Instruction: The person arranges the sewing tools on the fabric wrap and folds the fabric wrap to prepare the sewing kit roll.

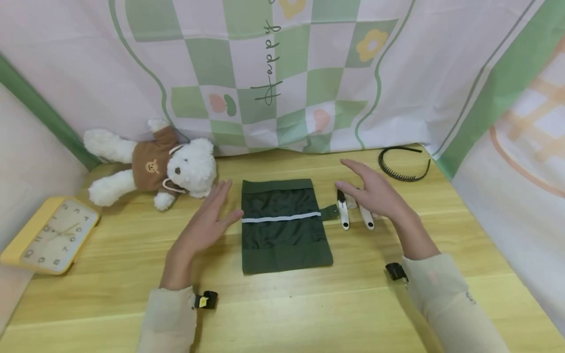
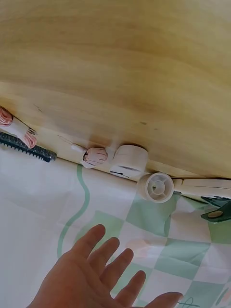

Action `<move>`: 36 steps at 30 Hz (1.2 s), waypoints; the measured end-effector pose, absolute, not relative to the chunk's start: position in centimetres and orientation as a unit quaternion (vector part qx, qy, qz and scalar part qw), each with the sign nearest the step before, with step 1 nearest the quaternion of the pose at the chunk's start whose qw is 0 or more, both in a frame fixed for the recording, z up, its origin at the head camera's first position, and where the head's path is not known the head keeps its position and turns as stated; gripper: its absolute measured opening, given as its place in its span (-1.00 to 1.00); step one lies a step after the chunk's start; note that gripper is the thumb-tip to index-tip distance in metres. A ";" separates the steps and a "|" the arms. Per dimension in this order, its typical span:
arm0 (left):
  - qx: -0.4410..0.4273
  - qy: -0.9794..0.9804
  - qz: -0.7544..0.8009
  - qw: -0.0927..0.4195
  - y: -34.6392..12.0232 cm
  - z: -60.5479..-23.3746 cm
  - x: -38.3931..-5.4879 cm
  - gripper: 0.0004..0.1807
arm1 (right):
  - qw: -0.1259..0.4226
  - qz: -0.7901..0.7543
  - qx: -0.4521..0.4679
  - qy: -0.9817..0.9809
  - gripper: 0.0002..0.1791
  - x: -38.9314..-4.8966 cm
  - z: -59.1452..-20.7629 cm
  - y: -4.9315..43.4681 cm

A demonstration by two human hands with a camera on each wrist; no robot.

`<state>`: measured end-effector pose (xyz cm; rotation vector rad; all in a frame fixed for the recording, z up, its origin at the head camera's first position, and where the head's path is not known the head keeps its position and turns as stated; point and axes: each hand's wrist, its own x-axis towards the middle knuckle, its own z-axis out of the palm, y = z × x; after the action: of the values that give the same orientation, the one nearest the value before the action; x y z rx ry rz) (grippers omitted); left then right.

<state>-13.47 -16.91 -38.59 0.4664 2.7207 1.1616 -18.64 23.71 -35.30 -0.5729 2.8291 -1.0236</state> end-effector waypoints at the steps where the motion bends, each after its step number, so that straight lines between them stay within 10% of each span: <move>1: 0.157 0.902 0.394 0.075 -16.9 -38.7 -13.5 -0.12 | 0.042 -0.338 -0.185 0.922 -0.23 -18.7 -35.3 23.7; 36: 0.175 0.894 0.402 0.096 -16.9 -41.8 -15.6 -0.45 | 0.161 -0.385 -0.162 0.894 -0.41 -21.4 -37.3 25.3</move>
<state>-15.56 -16.88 -41.84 0.5181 2.6490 1.1908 -21.41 25.33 -37.30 -0.4626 2.5525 -1.0997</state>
